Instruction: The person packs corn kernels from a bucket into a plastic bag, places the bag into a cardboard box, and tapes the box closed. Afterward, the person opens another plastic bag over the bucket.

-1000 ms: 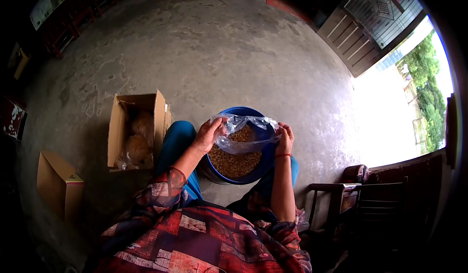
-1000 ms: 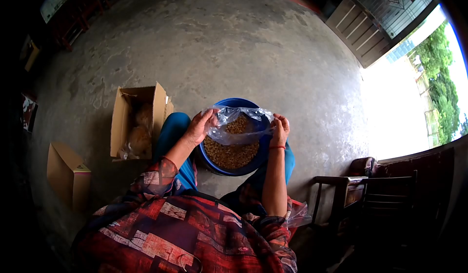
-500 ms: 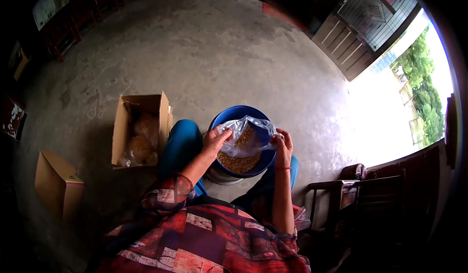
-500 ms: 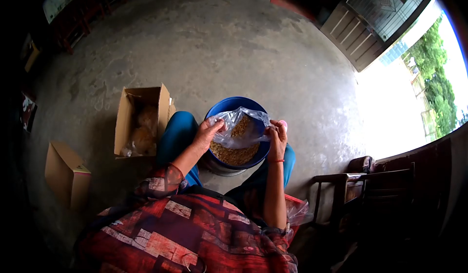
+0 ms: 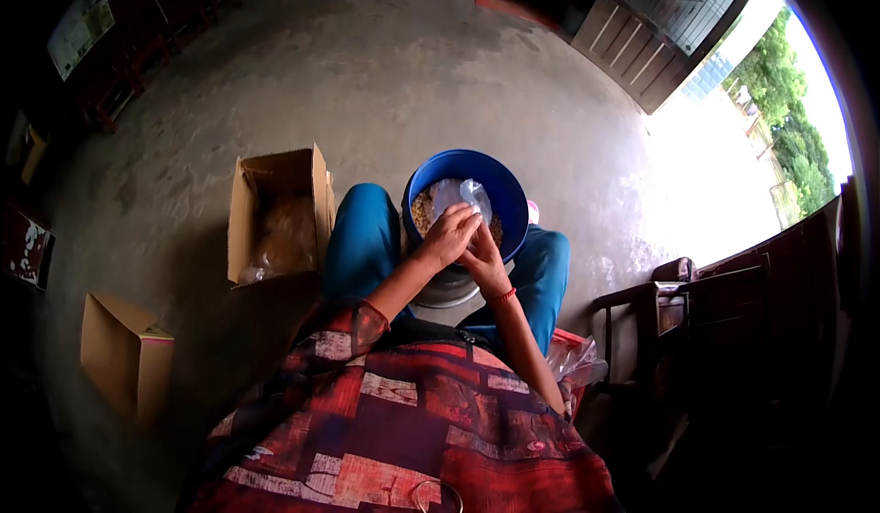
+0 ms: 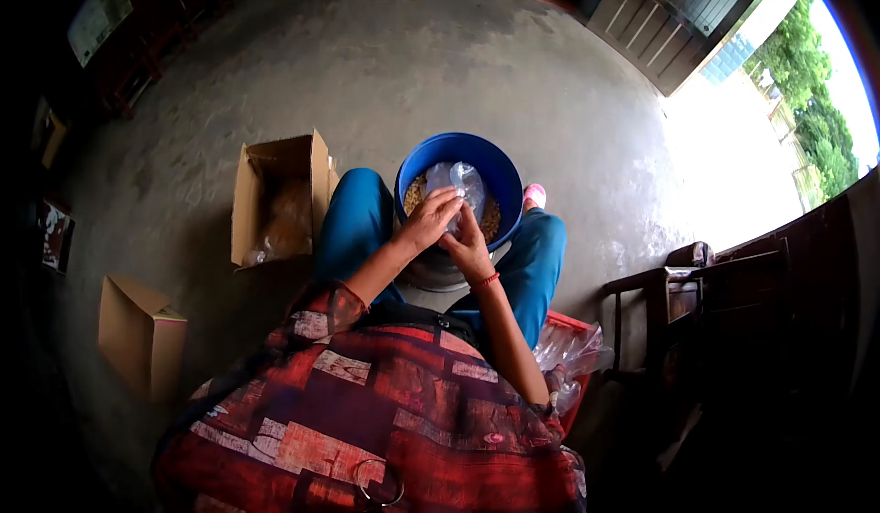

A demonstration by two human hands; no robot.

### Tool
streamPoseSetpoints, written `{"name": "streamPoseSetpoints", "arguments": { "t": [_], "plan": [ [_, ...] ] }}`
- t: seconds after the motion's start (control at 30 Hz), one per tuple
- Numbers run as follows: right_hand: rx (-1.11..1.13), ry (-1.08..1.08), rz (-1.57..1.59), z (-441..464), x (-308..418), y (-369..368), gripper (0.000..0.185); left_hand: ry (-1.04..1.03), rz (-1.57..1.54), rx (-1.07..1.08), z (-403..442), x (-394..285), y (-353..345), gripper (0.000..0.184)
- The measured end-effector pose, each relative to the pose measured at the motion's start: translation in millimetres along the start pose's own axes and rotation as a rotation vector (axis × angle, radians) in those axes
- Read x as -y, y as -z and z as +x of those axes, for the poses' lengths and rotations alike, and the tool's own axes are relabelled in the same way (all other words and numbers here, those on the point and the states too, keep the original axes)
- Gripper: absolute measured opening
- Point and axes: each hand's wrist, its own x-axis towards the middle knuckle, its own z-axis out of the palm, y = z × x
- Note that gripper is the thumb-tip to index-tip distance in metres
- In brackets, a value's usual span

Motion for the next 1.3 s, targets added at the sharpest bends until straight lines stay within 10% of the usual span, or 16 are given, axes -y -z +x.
{"name": "streamPoseSetpoints", "arguments": {
  "t": [0.23,0.77,1.03,1.3],
  "plan": [
    [-0.114,0.039,-0.034,-12,21,-6,0.017,0.103,-0.148,0.183,-1,-21,17,0.038],
    [0.065,0.057,-0.423,65,133,7,0.016,0.242,-0.192,0.195,4,-12,56,0.074],
    [0.332,0.029,-0.421,50,133,-11,0.023,-0.272,0.101,0.338,44,10,34,0.093],
    [0.162,0.07,-0.29,38,133,8,0.021,0.206,-0.161,0.638,17,-3,20,0.073]
  ]
}}
